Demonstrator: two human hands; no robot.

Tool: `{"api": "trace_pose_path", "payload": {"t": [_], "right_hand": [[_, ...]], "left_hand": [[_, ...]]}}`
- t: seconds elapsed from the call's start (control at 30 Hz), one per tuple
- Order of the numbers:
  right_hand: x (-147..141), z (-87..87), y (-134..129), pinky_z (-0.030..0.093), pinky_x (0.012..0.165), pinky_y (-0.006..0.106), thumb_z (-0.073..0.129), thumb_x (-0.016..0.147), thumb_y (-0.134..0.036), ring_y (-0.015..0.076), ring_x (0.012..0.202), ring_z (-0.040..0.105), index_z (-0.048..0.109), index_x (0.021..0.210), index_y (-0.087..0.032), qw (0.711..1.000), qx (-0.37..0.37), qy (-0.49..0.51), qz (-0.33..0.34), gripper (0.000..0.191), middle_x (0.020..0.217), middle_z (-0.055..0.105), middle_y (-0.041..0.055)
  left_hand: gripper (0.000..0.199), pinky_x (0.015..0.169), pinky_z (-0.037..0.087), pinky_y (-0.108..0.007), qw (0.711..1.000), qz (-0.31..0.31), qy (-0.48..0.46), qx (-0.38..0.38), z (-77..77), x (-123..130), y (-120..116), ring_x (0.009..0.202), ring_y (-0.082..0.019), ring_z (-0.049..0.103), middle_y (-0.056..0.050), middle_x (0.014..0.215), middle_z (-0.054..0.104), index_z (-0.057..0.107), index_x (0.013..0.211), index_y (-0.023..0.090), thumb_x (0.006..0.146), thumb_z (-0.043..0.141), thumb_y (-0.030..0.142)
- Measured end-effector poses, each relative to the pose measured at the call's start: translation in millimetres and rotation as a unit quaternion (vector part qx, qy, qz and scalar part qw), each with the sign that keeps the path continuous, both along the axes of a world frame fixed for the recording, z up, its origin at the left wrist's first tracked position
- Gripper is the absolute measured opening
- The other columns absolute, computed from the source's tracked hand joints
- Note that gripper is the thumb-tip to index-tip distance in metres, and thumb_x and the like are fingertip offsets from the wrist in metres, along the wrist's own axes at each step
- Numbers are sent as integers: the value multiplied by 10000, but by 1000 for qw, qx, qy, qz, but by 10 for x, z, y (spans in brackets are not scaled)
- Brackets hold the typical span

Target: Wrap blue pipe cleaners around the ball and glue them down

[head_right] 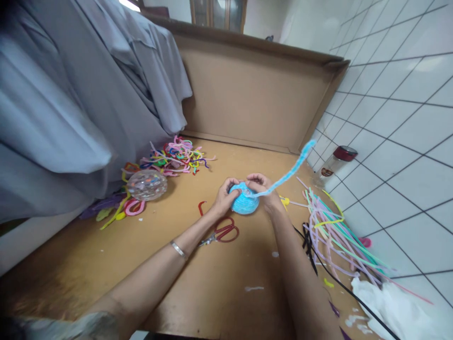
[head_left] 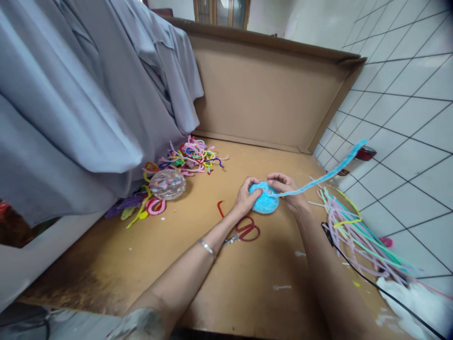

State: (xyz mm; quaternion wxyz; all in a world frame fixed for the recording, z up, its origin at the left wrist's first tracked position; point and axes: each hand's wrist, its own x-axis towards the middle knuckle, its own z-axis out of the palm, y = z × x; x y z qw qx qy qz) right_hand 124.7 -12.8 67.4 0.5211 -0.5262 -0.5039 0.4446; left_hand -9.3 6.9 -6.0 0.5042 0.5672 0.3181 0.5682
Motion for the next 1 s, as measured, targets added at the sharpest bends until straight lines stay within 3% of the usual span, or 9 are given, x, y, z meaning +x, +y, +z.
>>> {"api": "trace_pose_path", "payload": {"t": [0.43,0.7,1.0], "right_hand": [[38,-61,42,452,608,271,721,437,-240,117,621,546,621,733,-179,999,0,-13,33,318,723,669,2],[51,-64,42,467,616,269,719,425,-197,118,620,567,631,726,-173,999,-16,3,47,315,701,674,-5],[112,-120,94,488,640,288,723,434,-176,137,657,579,639,731,-190,998,-16,-5,58,308,740,680,15]], "left_hand": [[232,874,480,-299,1000,-31,-4,2,1,-5,-53,1018,-187,619,-68,1128,660,494,933,195,738,575,292],[227,881,472,-297,999,-22,4,25,38,9,-46,1009,-191,606,-61,1090,650,492,881,192,681,581,252],[268,802,477,-281,999,-33,-7,1,16,26,-40,926,-179,600,-49,1013,645,486,897,184,665,595,261]]}}
